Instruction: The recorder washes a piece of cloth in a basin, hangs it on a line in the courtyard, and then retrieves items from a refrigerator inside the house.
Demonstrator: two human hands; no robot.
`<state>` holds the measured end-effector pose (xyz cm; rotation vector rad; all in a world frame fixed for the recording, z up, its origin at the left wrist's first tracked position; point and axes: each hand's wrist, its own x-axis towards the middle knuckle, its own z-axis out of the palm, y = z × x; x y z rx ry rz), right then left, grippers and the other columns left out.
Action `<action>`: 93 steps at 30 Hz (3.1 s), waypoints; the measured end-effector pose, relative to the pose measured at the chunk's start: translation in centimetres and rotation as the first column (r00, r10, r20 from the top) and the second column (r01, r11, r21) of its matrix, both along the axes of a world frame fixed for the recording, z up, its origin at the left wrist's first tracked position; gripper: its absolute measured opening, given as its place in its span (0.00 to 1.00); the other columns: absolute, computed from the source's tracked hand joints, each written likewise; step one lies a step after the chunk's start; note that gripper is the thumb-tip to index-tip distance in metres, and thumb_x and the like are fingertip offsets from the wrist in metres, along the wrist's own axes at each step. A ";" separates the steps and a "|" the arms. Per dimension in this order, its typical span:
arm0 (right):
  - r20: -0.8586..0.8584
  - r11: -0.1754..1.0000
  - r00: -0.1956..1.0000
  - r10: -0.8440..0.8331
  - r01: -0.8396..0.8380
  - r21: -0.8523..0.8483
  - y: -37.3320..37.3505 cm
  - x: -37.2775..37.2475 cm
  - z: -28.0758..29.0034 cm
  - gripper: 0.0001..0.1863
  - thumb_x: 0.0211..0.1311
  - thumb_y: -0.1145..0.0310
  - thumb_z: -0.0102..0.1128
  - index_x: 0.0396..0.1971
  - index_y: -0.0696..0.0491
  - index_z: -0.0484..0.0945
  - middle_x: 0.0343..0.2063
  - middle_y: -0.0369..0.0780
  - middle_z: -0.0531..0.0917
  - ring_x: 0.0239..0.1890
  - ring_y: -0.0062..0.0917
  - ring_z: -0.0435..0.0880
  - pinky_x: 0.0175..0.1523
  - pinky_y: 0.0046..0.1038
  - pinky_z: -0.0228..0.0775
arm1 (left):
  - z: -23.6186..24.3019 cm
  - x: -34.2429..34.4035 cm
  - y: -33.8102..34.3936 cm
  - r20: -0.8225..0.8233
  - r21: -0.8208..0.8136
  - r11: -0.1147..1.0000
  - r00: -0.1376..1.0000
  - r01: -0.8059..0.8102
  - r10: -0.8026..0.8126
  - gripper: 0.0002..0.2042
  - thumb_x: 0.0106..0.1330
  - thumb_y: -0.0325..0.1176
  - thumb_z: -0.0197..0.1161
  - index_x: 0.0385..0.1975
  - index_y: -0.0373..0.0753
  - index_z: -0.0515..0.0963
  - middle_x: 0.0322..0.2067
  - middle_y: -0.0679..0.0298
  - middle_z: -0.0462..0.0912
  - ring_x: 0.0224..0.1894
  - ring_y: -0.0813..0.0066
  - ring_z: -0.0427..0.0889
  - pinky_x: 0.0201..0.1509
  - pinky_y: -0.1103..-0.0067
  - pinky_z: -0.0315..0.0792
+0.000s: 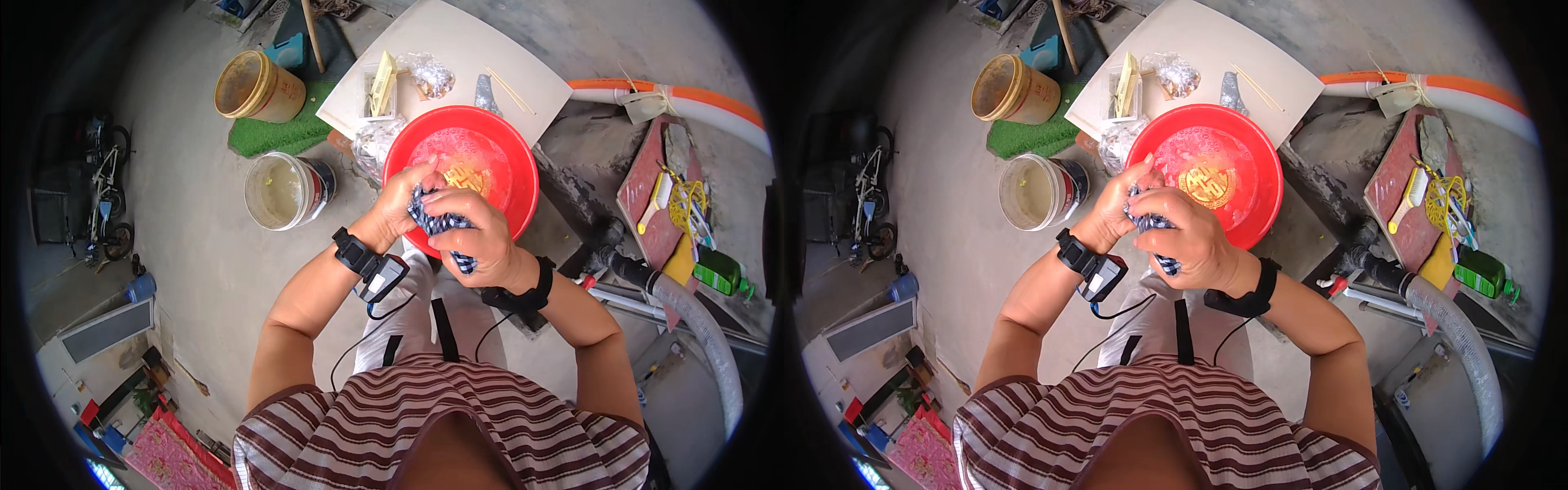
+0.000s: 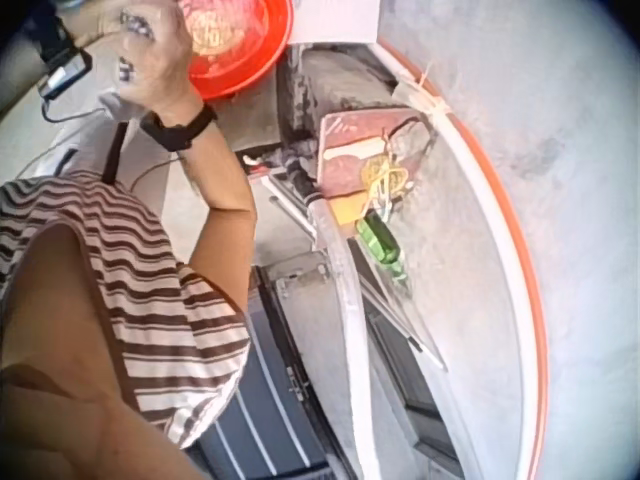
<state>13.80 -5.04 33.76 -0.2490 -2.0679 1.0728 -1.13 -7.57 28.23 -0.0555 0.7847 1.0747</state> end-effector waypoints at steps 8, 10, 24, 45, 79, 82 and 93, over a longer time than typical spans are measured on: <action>0.117 0.923 0.962 0.245 -0.268 0.275 -1.0 -0.1 -0.3 0.06 0.34 0.69 0.52 0.15 0.51 0.66 0.24 0.36 0.67 0.29 0.29 0.68 0.35 0.28 0.66 | 1.3 -0.1 3.1 -0.417 0.048 0.824 0.761 0.564 -0.497 0.16 0.56 0.39 0.56 0.10 0.37 0.68 0.14 0.65 0.69 0.20 0.74 0.73 0.25 0.79 0.67; 0.118 0.908 0.959 0.256 -0.281 0.311 -1.4 -0.3 -1.4 0.06 0.33 0.68 0.52 0.14 0.50 0.65 0.23 0.36 0.66 0.29 0.28 0.67 0.34 0.27 0.66 | 0.9 0.3 3.3 -0.509 -0.013 0.769 0.658 0.639 -0.555 0.17 0.55 0.38 0.58 0.09 0.36 0.69 0.11 0.66 0.68 0.17 0.76 0.72 0.23 0.81 0.66; 0.280 0.784 0.904 0.324 -0.422 0.455 -4.3 1.7 -10.2 0.06 0.39 0.65 0.51 0.10 0.47 0.68 0.20 0.31 0.69 0.26 0.22 0.70 0.29 0.21 0.64 | -5.2 4.9 1.8 -0.735 -0.161 0.593 0.305 0.789 -0.605 0.17 0.55 0.36 0.56 0.09 0.31 0.70 0.10 0.60 0.72 0.15 0.77 0.74 0.22 0.80 0.67; 0.568 0.780 0.817 0.096 -0.416 0.467 -5.9 9.3 -14.8 0.08 0.50 0.68 0.47 0.30 0.49 0.73 0.42 0.36 0.71 0.53 0.26 0.64 0.50 0.25 0.65 | -16.9 2.2 -2.7 -0.288 -0.440 0.852 0.854 0.285 -0.434 0.12 0.59 0.37 0.54 0.15 0.39 0.69 0.16 0.63 0.73 0.19 0.73 0.74 0.25 0.77 0.70; 0.324 0.659 0.574 0.752 -0.671 -0.340 -47.2 -21.0 4.6 0.15 0.45 0.63 0.62 0.28 0.60 0.73 0.32 0.41 0.70 0.38 0.28 0.69 0.42 0.26 0.61 | 13.8 -10.2 -65.2 -0.483 0.587 0.541 0.275 -0.602 0.831 0.20 0.52 0.28 0.62 0.46 0.36 0.69 0.41 0.65 0.75 0.44 0.75 0.73 0.50 0.76 0.66; 0.253 0.644 0.597 0.761 -0.741 -0.189 -52.1 -25.2 6.6 0.12 0.46 0.67 0.58 0.31 0.59 0.75 0.36 0.43 0.72 0.42 0.30 0.71 0.48 0.27 0.62 | 15.3 -9.1 -72.1 -0.612 0.609 0.448 -0.030 -0.654 0.790 0.19 0.53 0.30 0.62 0.45 0.35 0.69 0.41 0.65 0.75 0.44 0.77 0.73 0.50 0.77 0.66; -0.230 0.578 0.541 0.809 -0.802 0.151 -58.6 -36.0 25.7 0.07 0.56 0.80 0.44 0.34 0.57 0.69 0.30 0.34 0.75 0.35 0.18 0.73 0.42 0.19 0.63 | 19.5 -0.7 -99.6 -0.119 0.500 -0.817 -0.957 -0.288 0.264 0.10 0.63 0.43 0.50 0.27 0.43 0.70 0.24 0.69 0.75 0.26 0.80 0.74 0.30 0.83 0.70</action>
